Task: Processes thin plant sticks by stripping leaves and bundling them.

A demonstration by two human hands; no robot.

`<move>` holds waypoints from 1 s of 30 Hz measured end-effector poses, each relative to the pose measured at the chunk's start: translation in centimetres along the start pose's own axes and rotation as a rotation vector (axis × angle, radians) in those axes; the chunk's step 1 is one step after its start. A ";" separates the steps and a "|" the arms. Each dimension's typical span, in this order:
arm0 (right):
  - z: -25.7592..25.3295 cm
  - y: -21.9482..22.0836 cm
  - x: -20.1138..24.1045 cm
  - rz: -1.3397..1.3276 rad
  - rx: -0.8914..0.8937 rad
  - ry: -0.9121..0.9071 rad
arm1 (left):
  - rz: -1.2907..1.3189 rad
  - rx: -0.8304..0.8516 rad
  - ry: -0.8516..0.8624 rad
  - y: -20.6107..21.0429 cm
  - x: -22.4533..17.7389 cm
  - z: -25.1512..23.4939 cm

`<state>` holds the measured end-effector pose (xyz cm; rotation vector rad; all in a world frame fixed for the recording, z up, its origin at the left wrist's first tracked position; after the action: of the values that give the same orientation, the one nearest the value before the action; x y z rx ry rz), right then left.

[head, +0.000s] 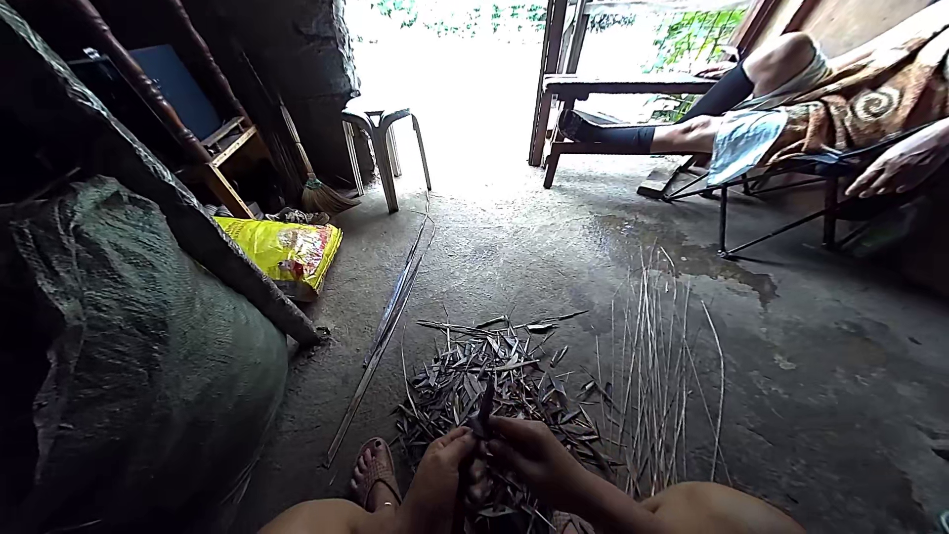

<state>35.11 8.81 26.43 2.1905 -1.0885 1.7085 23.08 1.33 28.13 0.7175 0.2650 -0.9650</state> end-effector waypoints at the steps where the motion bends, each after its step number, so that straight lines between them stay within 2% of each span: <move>1: 0.1 -0.2 0.0 0.088 0.014 -0.029 | 0.002 0.013 -0.011 0.0 0.0 0.0; 7: 0.2 -0.3 -0.5 0.173 -0.040 -0.020 | -0.005 0.052 -0.045 0.1 0.4 -0.3; 11: -0.5 -2.0 -1.5 0.195 -0.199 0.036 | -0.054 0.091 -0.049 0.3 0.9 -0.1; 14: -1.2 -4.1 -2.1 0.054 -0.298 0.198 | -0.075 0.112 -0.041 0.4 1.2 -0.1; 17: -1.3 -5.1 -2.3 -0.157 -0.411 0.273 | -0.080 0.083 -0.037 0.3 1.0 0.0; 19: -1.2 -4.7 -1.6 -0.233 -0.339 0.293 | -0.076 0.060 -0.045 0.1 0.8 0.0; 22: -0.8 -2.7 -0.3 -0.254 -0.128 0.304 | -0.087 0.045 -0.045 0.0 0.8 -0.1; 24: -0.5 -1.3 0.2 -0.308 -0.071 0.305 | -0.105 0.035 -0.039 0.1 0.9 -0.3; 27: -0.5 -0.5 -0.1 -0.454 -0.089 0.353 | -0.145 0.030 -0.038 0.1 1.1 -0.5; 30: -0.9 -1.5 -0.4 -0.514 -0.168 0.395 | -0.196 0.040 -0.052 0.2 1.2 -0.3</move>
<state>35.31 10.59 26.83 1.7248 -0.4936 1.6351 24.00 0.78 27.43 0.7107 0.2740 -1.1763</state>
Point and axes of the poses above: each hand's wrist, its own z-axis away from the middle knuckle, its own y-axis out of the palm, x = y × z, the point moved 5 cm from there along -z, towards the middle knuckle, and after that the axes turned 14 degrees about -y, right-handed, at the moved point
